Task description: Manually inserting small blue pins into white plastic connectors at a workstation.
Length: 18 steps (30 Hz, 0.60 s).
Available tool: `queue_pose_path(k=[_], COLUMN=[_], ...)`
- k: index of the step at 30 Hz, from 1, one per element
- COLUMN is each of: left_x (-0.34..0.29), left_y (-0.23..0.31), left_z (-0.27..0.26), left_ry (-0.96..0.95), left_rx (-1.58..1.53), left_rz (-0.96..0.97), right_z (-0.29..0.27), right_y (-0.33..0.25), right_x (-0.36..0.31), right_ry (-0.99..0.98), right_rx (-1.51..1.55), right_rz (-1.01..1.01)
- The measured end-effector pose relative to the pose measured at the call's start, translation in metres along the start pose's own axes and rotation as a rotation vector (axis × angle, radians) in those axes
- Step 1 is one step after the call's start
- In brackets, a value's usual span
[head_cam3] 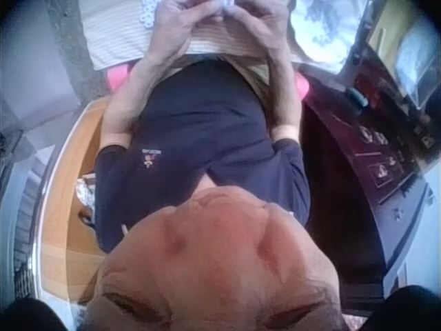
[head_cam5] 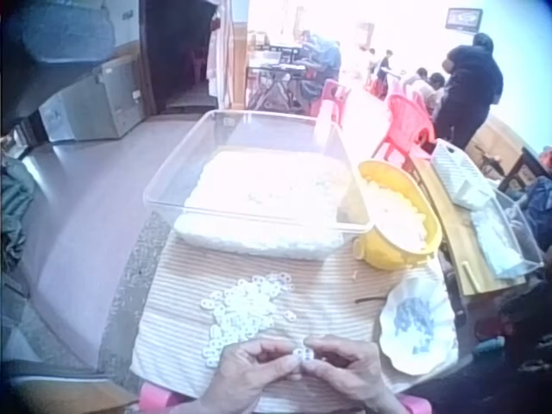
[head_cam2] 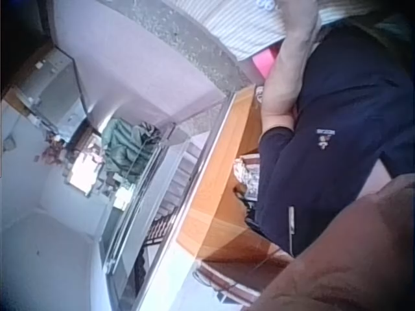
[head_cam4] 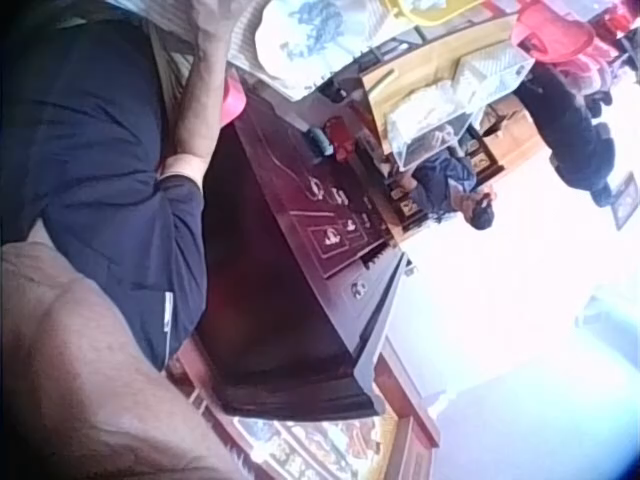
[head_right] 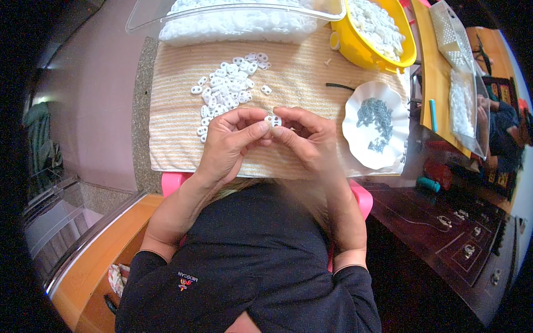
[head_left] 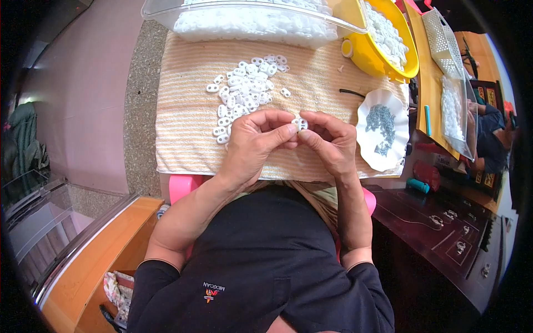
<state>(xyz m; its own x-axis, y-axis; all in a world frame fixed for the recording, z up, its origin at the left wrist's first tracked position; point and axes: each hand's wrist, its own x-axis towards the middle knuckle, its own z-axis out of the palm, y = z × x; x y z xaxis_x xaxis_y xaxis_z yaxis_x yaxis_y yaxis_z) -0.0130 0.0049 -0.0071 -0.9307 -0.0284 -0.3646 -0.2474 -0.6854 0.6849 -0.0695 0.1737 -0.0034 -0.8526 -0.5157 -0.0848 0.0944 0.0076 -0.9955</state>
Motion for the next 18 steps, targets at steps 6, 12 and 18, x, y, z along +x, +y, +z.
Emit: queue_pose_path(k=[6,12,18], left_x=[-0.0006,-0.0014,-0.0014], left_y=[0.0014,0.0015,0.0018], left_z=[0.0008,0.0002,0.0021], left_ry=[-0.019,-0.026,-0.017], left_rx=[-0.018,-0.041,-0.058], left_rz=[-0.015,-0.041,-0.063], right_z=[-0.0009,0.0003,-0.0030], right_y=[-0.0013,0.0000,0.0043], right_x=[-0.0010,-0.0007,-0.0010], right_ry=[-0.007,-0.003,-0.003], right_rx=[0.043,0.102,0.113], right_rz=[0.032,0.023,0.011])
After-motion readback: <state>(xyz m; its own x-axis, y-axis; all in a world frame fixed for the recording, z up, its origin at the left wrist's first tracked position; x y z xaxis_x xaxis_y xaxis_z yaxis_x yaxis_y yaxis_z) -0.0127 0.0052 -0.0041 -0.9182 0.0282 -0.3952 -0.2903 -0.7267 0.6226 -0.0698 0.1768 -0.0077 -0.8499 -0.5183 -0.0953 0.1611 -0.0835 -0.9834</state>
